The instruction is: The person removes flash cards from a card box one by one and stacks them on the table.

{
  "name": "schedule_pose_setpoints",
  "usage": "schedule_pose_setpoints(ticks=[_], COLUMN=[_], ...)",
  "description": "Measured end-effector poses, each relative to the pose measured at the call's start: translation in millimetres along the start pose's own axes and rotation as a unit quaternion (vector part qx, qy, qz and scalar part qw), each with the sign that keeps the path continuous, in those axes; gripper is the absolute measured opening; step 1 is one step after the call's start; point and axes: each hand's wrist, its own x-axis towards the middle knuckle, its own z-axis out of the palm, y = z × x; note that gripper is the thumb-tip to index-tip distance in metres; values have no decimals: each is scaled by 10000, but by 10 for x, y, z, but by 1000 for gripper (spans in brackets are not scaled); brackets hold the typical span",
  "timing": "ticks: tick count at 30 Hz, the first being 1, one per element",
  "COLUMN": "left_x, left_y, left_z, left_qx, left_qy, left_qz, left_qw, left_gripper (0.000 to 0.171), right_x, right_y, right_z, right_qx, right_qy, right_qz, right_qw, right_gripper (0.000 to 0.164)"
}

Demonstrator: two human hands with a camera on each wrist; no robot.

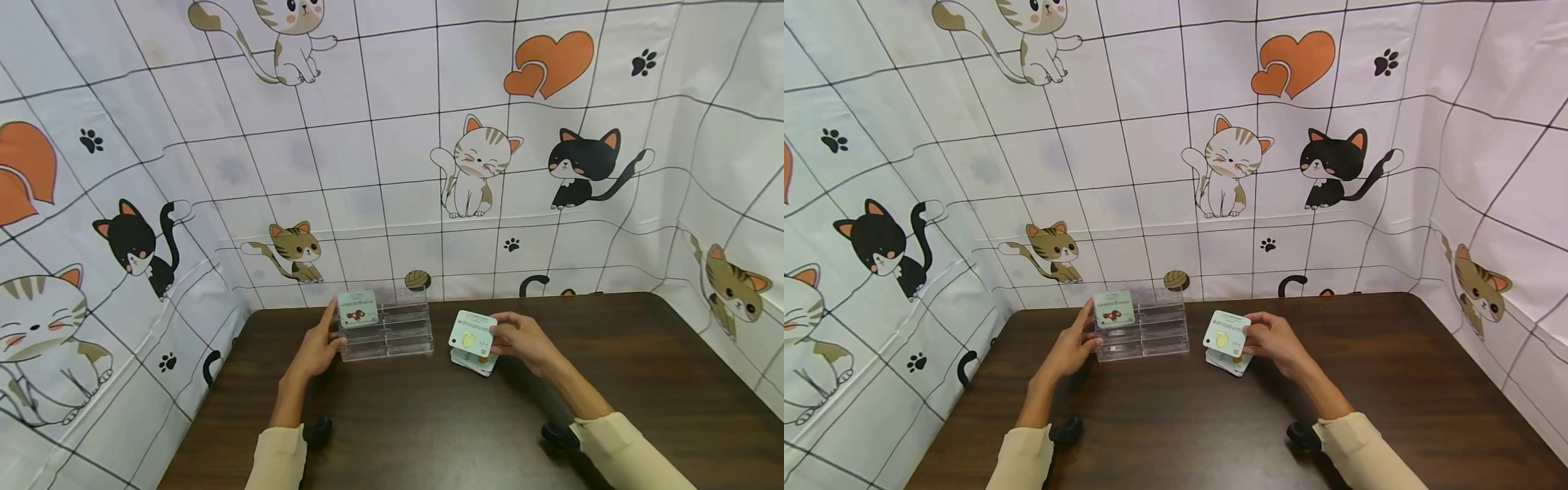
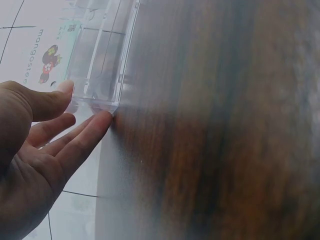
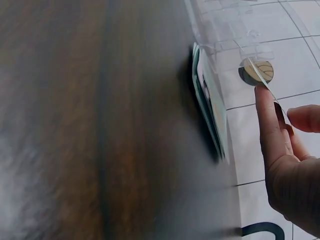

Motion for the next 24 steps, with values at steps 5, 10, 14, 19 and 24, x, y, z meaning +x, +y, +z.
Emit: schedule_pose_setpoints(ticks=[5, 10, 14, 19, 24], left_x=[21, 41, 46, 30, 21], left_y=[23, 41, 23, 7, 1], left_z=[-38, -93, -83, -35, -6], left_qx=[59, 129, 192, 136, 109], left_qy=[-32, -39, -14, -50, -113], left_qz=[-55, -111, -128, -133, -126], left_qw=[10000, 9998, 9997, 9998, 9998], left_gripper=[95, 96, 95, 95, 95], right_x=[-38, -58, -95, -145, -158], right_y=[32, 51, 66, 113, 164], right_z=[-62, -105, -136, -150, -104], right_qx=[2, -122, -153, -173, -353], right_qy=[-87, -145, -123, -104, 118], right_qz=[-29, -94, -39, 28, 49], right_qw=[10000, 9998, 9998, 9998, 9993], right_gripper=[51, 51, 51, 50, 48])
